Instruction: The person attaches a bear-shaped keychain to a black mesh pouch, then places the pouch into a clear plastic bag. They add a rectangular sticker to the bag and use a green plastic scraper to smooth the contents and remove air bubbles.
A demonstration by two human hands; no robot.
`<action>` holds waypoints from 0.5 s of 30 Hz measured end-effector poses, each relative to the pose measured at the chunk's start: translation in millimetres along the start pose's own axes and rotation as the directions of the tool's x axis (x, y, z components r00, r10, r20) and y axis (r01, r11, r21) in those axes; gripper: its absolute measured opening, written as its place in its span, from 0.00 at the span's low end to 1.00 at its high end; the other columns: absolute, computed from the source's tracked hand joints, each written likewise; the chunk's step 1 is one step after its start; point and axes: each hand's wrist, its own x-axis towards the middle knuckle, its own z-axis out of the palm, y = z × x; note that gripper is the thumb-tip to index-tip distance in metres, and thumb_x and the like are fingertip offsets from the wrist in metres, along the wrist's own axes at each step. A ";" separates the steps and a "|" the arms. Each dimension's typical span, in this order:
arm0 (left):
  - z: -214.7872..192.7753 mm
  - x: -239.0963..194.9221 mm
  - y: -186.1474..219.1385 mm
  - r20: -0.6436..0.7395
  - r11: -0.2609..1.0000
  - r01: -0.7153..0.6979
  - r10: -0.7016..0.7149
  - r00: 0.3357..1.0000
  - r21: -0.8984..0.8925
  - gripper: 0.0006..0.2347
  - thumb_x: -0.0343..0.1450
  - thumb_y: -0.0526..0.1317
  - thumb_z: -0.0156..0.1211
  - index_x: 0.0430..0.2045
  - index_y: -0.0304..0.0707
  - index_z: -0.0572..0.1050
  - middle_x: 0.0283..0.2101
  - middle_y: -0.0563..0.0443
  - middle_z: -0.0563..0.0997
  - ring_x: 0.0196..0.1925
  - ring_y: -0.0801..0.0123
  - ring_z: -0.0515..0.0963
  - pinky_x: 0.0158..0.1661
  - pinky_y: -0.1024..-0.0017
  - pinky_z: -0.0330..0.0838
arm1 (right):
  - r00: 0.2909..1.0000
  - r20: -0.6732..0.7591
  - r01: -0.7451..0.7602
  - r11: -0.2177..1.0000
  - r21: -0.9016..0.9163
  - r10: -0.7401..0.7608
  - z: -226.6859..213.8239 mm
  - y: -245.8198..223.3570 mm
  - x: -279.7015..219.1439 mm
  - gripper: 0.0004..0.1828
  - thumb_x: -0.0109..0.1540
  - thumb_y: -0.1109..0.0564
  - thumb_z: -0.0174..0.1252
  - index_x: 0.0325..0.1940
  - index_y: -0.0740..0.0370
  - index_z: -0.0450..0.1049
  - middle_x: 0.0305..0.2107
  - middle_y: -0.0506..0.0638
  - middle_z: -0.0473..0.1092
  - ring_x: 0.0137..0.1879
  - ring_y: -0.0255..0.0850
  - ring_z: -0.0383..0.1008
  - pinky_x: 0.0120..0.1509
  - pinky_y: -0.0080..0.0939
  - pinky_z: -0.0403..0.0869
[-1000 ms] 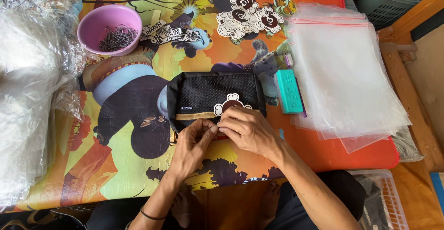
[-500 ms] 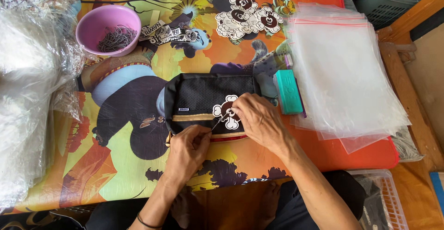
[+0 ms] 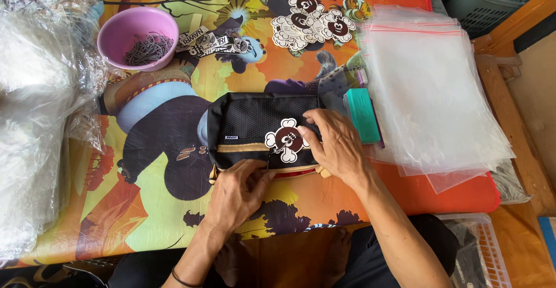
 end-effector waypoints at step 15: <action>-2.2 1.8 -14.3 -0.078 0.890 -0.214 0.266 0.961 0.402 0.21 0.66 0.57 0.68 0.43 0.39 0.81 0.44 0.47 0.80 0.50 0.55 0.79 0.46 0.63 0.70 | 0.965 0.051 -0.232 0.748 0.622 0.257 5.5 -5.6 1.4 0.26 0.58 0.64 0.66 0.60 0.58 0.71 0.34 0.53 0.78 0.35 0.38 0.78 0.36 0.34 0.74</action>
